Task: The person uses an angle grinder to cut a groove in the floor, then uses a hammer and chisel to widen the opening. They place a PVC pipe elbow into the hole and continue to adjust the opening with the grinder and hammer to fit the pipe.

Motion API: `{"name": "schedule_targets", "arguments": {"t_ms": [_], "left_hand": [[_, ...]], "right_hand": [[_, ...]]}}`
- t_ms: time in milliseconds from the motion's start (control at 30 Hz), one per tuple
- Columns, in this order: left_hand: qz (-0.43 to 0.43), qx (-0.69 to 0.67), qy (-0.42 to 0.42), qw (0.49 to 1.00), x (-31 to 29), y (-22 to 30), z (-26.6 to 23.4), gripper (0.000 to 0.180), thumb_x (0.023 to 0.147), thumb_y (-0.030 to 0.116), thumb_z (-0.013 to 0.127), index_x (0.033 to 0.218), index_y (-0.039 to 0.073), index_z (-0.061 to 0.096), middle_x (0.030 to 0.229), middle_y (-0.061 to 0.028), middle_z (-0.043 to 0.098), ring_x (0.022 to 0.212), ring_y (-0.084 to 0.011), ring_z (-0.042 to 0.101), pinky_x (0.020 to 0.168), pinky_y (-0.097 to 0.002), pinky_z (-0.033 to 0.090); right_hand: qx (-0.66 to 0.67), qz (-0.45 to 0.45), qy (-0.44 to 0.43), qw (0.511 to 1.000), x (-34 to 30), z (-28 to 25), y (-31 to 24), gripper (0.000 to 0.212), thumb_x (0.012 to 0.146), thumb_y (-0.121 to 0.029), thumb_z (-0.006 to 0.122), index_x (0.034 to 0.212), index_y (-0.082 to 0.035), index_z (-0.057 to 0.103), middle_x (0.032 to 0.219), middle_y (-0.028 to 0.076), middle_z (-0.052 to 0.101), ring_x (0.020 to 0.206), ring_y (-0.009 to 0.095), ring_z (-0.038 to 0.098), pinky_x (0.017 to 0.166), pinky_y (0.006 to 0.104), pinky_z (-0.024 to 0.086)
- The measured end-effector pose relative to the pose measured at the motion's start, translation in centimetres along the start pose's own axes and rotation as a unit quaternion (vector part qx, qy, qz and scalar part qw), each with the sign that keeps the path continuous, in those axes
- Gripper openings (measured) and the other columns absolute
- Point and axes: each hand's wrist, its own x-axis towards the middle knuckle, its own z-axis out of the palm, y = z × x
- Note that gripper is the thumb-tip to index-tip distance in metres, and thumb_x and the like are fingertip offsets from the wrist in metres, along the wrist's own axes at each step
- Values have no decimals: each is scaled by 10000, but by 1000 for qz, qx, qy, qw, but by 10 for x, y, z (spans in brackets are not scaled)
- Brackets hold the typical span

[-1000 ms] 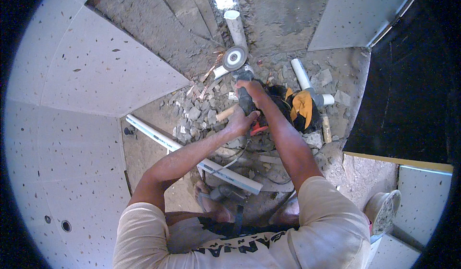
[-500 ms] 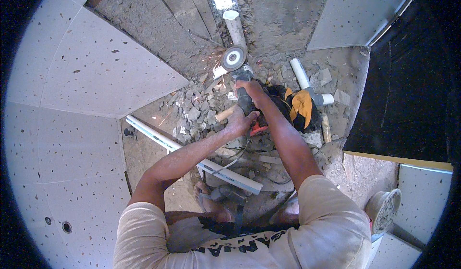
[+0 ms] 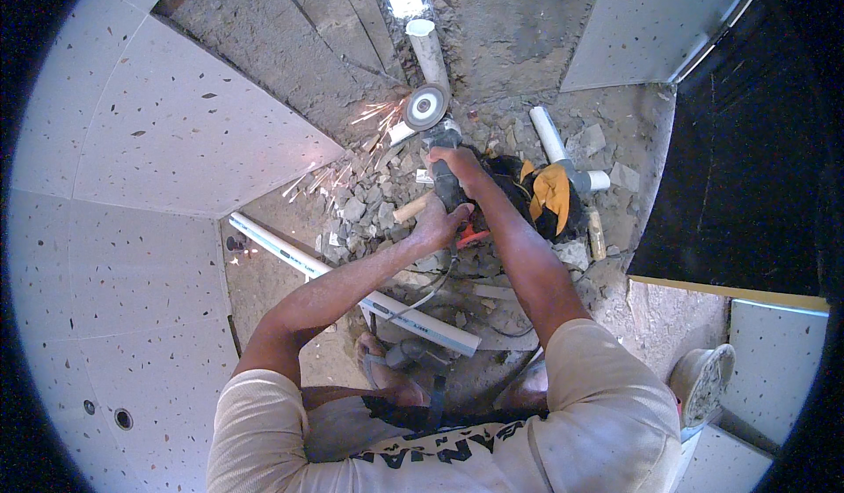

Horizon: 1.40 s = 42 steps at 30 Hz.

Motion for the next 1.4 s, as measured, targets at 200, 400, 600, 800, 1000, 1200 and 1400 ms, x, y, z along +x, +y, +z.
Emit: {"name": "schedule_targets", "arguments": {"t_ms": [200,400,600,800,1000,1200,1400], "left_hand": [[-19,-26,-13,999,3,-3,2,341,914,247,678,1119,0,563,875,-118,671,820,-237,656,765,-409,516],[-13,10,35,999,2,-13,5,389,919,263,678,1156,-9,533,898,-126,671,827,-242,657,765,-407,518],[-28,-7,1,1000,7,-21,3,373,917,274,685,1134,-5,567,881,-118,681,801,-231,667,722,-397,527],[-55,-13,-32,998,8,-11,3,316,919,271,685,1072,3,615,871,-113,693,793,-220,673,717,-394,531],[-36,-14,-15,999,10,-24,4,359,919,273,682,1133,6,576,888,-125,683,821,-242,670,753,-409,526],[-17,-10,2,1000,14,-34,7,412,903,279,700,1163,1,544,917,-148,670,862,-277,662,786,-424,517],[20,6,7,1000,17,-35,9,451,893,306,711,1145,-25,535,947,-174,667,884,-295,660,804,-434,512]], "right_hand": [[9,6,-17,1000,4,-4,3,193,778,-247,668,783,-54,671,710,46,631,584,165,585,572,313,459],[-13,-9,-2,1000,6,0,6,188,792,-254,665,780,-66,668,705,41,627,584,156,576,570,294,449],[-11,-17,-12,1000,16,-3,12,191,795,-262,659,772,-72,664,701,38,625,584,151,576,565,299,443],[-49,-34,-7,998,19,-8,15,199,799,-261,653,757,-67,656,695,42,630,574,153,574,564,301,442],[-18,-30,-28,999,15,-4,12,205,798,-259,649,770,-57,664,702,53,640,590,163,585,575,311,448],[-34,-33,-20,999,19,-8,15,221,802,-268,653,777,-49,669,705,59,646,602,170,595,592,313,459],[-67,-36,-22,997,27,-18,21,325,767,-349,702,874,-44,733,839,53,700,732,175,618,691,334,479]]}}
